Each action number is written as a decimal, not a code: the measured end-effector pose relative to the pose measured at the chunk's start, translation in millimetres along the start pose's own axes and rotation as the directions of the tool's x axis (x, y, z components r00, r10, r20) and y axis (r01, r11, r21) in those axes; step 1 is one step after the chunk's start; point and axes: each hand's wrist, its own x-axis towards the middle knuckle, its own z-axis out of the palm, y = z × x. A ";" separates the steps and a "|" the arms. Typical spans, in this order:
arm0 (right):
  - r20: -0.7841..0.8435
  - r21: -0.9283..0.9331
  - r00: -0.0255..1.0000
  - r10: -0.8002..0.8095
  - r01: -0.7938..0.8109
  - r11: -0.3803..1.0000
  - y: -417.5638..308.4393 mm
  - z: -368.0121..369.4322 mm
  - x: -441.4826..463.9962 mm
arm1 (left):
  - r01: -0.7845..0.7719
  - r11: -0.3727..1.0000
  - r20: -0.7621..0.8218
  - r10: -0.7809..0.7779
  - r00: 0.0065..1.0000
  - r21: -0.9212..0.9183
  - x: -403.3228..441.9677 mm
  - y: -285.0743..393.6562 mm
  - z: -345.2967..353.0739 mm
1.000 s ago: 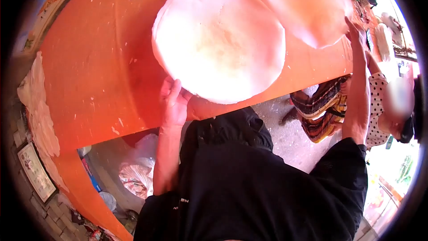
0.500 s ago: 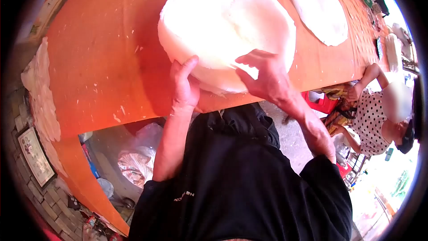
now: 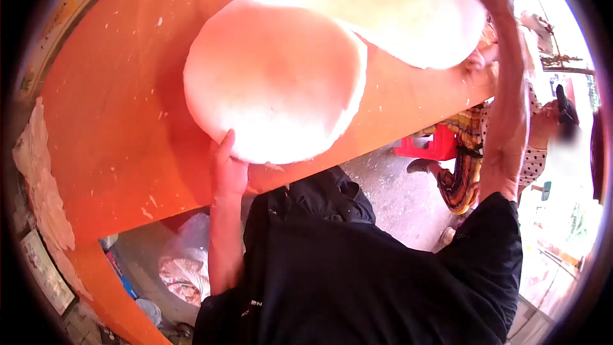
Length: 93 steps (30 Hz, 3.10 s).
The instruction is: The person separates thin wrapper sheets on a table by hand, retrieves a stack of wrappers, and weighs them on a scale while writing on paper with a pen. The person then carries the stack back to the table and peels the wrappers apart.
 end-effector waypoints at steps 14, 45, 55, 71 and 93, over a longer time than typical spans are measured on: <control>0.492 -0.355 0.837 0.239 -0.057 0.933 -91.1 131.2 -128.1 | -0.029 0.997 0.190 0.043 0.981 -0.077 -12.7 4.6 26.6; 0.588 0.243 0.790 0.171 -0.375 0.895 -113.7 198.9 -161.9 | -0.215 0.974 0.146 0.203 0.968 0.072 5.8 7.4 61.6; 0.678 0.193 0.638 0.365 -0.633 0.750 -117.5 189.0 -159.3 | -0.183 0.959 0.144 0.154 0.977 0.215 8.6 15.1 72.7; 0.289 -0.492 0.859 0.423 -0.246 0.835 -61.9 108.4 -52.4 | -0.239 0.843 -0.053 0.300 0.953 0.482 -1.9 9.6 16.5; 0.788 0.066 0.553 0.271 -0.514 0.855 -74.0 193.0 -157.7 | -0.064 0.978 -0.107 0.043 0.993 -0.198 0.1 29.7 22.9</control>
